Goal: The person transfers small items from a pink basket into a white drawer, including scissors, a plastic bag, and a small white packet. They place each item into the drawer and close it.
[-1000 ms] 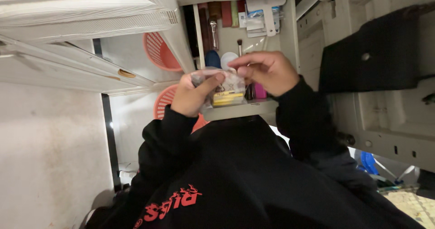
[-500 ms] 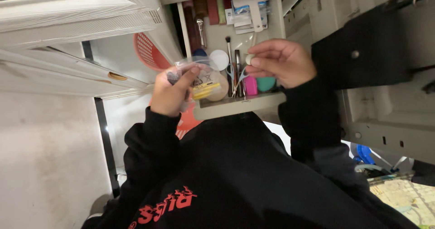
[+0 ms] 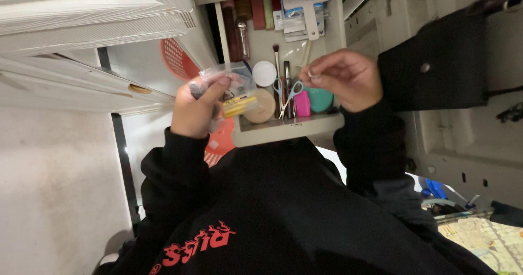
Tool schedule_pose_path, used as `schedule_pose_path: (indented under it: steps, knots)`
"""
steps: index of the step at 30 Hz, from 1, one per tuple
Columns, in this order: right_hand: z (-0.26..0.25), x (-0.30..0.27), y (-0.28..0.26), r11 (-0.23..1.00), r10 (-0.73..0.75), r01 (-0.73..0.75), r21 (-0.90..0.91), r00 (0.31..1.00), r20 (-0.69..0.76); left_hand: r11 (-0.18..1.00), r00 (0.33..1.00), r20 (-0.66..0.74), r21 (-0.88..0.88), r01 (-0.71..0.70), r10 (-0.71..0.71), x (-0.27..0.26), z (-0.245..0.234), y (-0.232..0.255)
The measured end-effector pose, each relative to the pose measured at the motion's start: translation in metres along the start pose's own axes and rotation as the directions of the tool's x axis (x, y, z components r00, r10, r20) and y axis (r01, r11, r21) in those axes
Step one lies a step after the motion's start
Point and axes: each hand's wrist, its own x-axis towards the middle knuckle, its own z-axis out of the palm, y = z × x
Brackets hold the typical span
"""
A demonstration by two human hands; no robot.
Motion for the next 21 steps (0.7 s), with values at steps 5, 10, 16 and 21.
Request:
schedule_pose_path:
  steps: [5, 10, 16, 21]
  knots:
    - [-0.002, 0.0, 0.001, 0.989, 0.137, -0.139, -0.051, 0.99, -0.045, 1.0, 0.999, 0.031, 0.002, -0.021, 0.021, 0.002, -0.006, -0.003]
    - [-0.004, 0.0, 0.012, 0.981, 0.19, -0.179, 0.07, 0.957, -0.217, 0.994, 0.999, 0.028, -0.097, 0.043, -0.04, 0.003, -0.003, -0.005]
    - [0.012, 0.007, 0.021, 0.906, 0.271, -0.174, 0.386, 0.939, -0.211, 0.922, 0.979, 0.179, -0.356, 0.153, -0.094, 0.013, 0.015, -0.011]
    - [0.026, 0.016, 0.027, 0.811, 0.327, -0.205, 0.548, 0.935, -0.135, 0.877, 0.957, 0.252, -0.417, 0.239, -0.141, 0.027, 0.024, -0.027]
